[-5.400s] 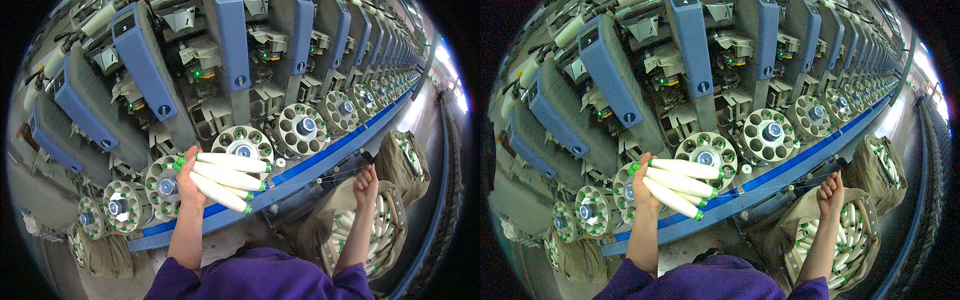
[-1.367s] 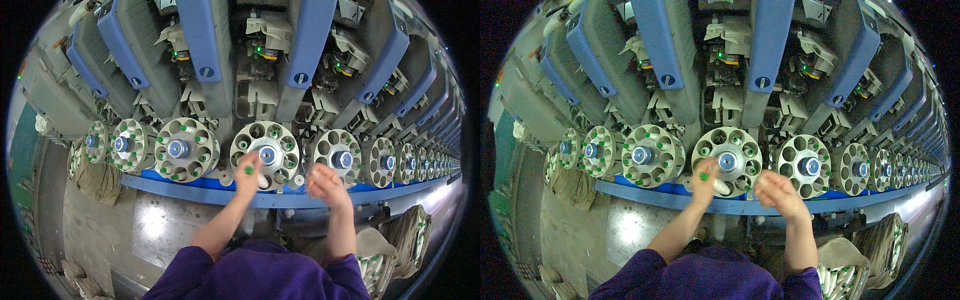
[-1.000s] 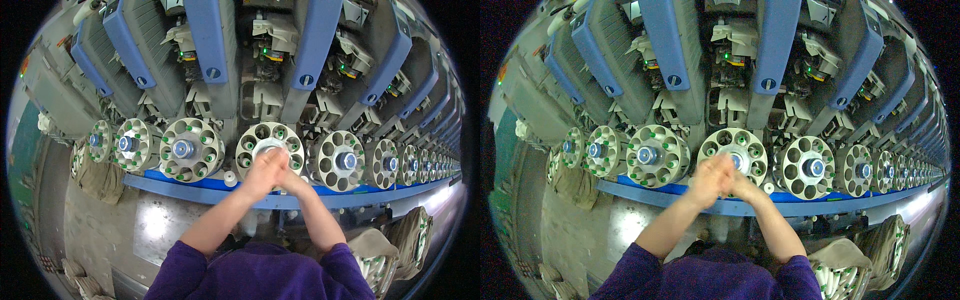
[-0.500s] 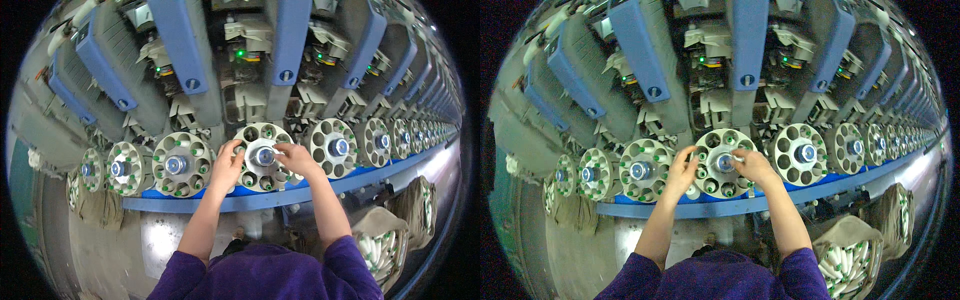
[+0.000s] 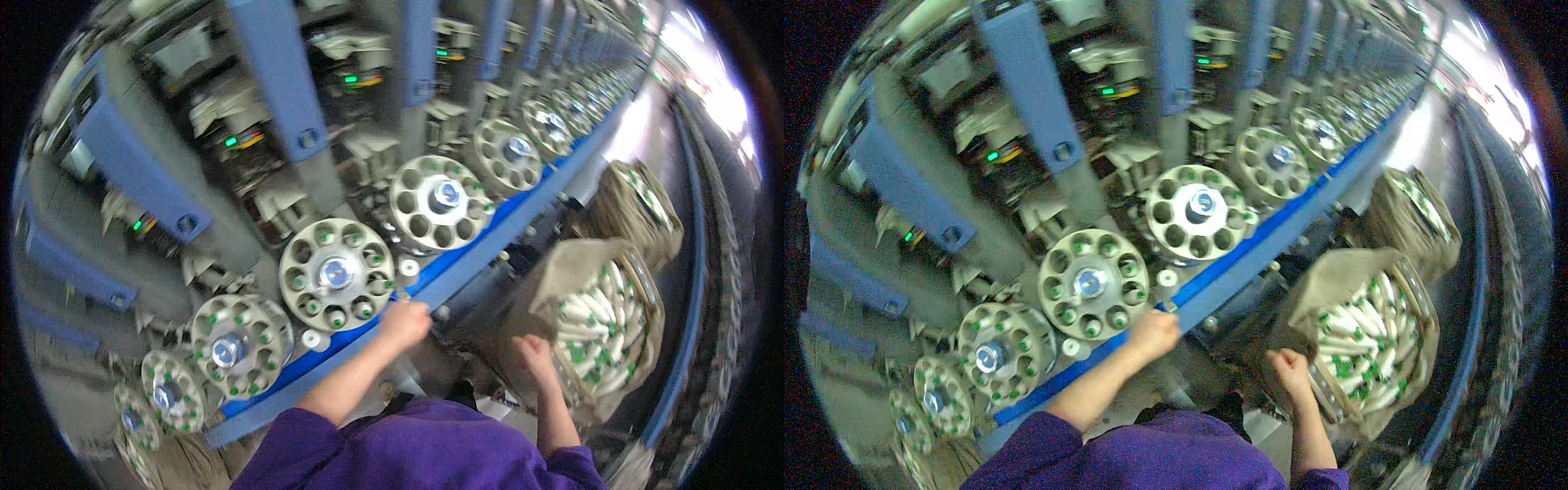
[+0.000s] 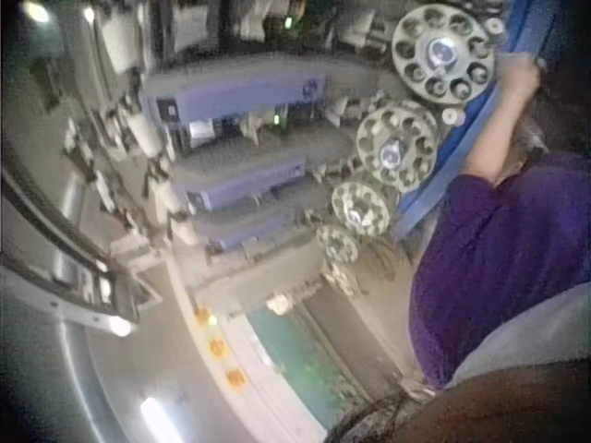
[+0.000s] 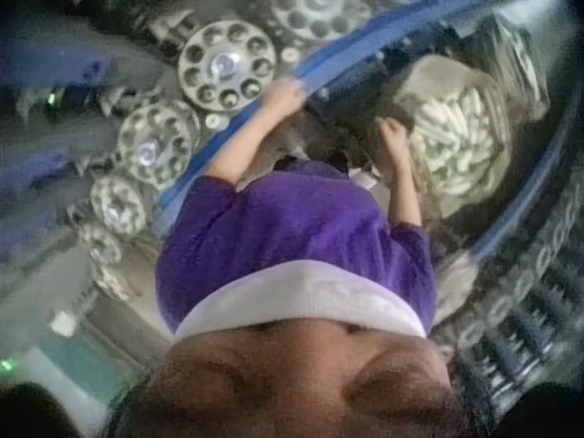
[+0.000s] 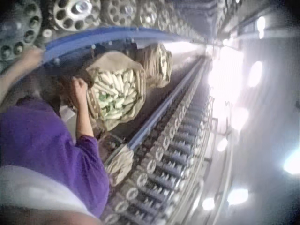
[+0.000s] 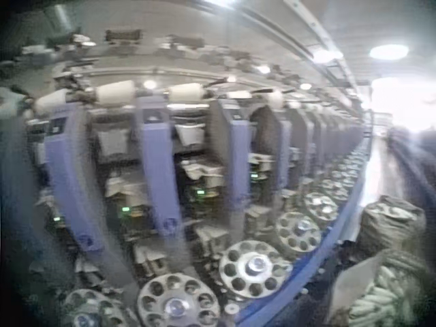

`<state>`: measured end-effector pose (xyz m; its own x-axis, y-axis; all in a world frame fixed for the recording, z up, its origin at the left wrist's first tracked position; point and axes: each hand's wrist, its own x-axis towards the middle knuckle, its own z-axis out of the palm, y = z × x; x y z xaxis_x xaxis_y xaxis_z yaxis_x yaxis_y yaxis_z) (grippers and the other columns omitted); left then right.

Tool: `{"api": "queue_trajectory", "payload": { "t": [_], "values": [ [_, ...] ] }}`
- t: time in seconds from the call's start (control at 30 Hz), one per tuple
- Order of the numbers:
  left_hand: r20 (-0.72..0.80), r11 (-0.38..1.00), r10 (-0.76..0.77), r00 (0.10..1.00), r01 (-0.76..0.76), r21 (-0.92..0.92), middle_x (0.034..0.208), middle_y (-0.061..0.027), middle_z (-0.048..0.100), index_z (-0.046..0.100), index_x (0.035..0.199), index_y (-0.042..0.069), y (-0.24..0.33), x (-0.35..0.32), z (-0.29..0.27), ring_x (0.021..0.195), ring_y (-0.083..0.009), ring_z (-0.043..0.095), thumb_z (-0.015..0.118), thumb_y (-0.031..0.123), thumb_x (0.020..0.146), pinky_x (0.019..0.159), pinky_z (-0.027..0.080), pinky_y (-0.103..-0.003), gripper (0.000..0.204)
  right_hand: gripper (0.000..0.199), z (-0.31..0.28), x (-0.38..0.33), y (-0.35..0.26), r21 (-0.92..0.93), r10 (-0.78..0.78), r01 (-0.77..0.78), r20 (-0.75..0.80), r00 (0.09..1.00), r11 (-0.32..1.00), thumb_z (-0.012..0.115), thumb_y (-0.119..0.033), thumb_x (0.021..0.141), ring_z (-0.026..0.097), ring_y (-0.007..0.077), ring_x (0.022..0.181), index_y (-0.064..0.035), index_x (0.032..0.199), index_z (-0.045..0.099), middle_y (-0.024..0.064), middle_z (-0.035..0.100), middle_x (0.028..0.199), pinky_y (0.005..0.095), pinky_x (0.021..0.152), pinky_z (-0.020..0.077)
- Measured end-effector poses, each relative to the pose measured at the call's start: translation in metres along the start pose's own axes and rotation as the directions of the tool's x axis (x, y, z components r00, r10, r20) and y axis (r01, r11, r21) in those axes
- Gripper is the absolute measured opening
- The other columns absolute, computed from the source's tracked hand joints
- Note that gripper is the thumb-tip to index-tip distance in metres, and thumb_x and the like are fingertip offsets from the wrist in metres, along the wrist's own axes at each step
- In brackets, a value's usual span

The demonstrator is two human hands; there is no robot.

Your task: The person repeatedly picks white spools with green ends from a sack and places them into slots on a rotating machine carousel. They walk along the machine line, refill the sack from another location, and continue loading spools into the machine.

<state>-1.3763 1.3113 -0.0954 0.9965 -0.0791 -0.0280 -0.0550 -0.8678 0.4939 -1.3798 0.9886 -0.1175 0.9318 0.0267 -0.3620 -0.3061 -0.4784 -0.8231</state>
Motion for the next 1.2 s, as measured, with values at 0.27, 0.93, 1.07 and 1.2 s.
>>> {"api": "queue_trajectory", "payload": {
  "t": [0.27, 0.93, 1.07, 1.2],
  "values": [
    [-0.410, 0.968, 0.125, 0.904, -0.202, -0.151, 0.102, -0.0127, 0.058, 0.057, 0.107, 0.007, 0.071, 0.055, -0.046, 0.099, -0.0318, 0.055, 0.066, 0.020, 0.078, 0.082, 0.045, -0.039, 0.033, 0.021, -0.037, -0.069, -0.049, -0.016, -0.563, 0.572, 0.164, 0.810, 0.820, 0.063, -0.024, 0.083, 0.058, 0.0260, 0.094, -0.0043, 0.089, 0.064, 0.0110, 0.063, 0.095, 0.0343, 0.083, 0.0460],
    [0.449, 0.812, 0.468, 0.761, -0.571, 0.122, 0.083, -0.0114, 0.065, 0.065, 0.087, 0.010, 0.410, 0.158, 0.217, 0.081, -0.0279, 0.062, 0.059, 0.022, 0.073, 0.075, 0.045, -0.041, 0.019, 0.088, -0.314, 0.029, 0.106, -0.296, 0.389, -0.500, -0.364, 0.847, 0.814, 0.068, -0.043, 0.066, 0.060, 0.0361, 0.096, 0.0011, 0.132, 0.029, 0.0264, 0.059, 0.108, 0.0409, 0.085, 0.0466],
    [0.589, 0.737, 0.469, 0.658, -0.659, 0.150, 0.086, -0.0128, 0.064, 0.060, 0.093, 0.006, 0.399, 0.148, 0.217, 0.085, -0.0263, 0.061, 0.058, 0.023, 0.072, 0.084, 0.037, -0.042, 0.027, 0.079, -0.315, -0.019, 0.109, 0.238, 0.385, -0.330, -0.243, 0.890, 0.913, 0.074, -0.033, 0.067, 0.064, 0.0249, 0.085, 0.0024, 0.126, 0.036, 0.0221, 0.063, 0.094, 0.0335, 0.074, 0.0503],
    [0.326, 0.867, 0.495, 0.805, -0.434, -0.245, 0.083, -0.0145, 0.062, 0.054, 0.098, 0.003, 0.400, 0.151, 0.187, 0.082, -0.0285, 0.060, 0.058, 0.028, 0.075, 0.074, 0.045, -0.044, 0.034, 0.068, -0.311, -0.035, 0.090, 0.301, 0.138, -0.022, -0.370, 0.919, 0.953, 0.075, -0.024, 0.070, 0.063, 0.0208, 0.083, -0.0039, 0.126, 0.040, 0.0166, 0.063, 0.094, 0.0308, 0.070, 0.0507]
  ]
}}
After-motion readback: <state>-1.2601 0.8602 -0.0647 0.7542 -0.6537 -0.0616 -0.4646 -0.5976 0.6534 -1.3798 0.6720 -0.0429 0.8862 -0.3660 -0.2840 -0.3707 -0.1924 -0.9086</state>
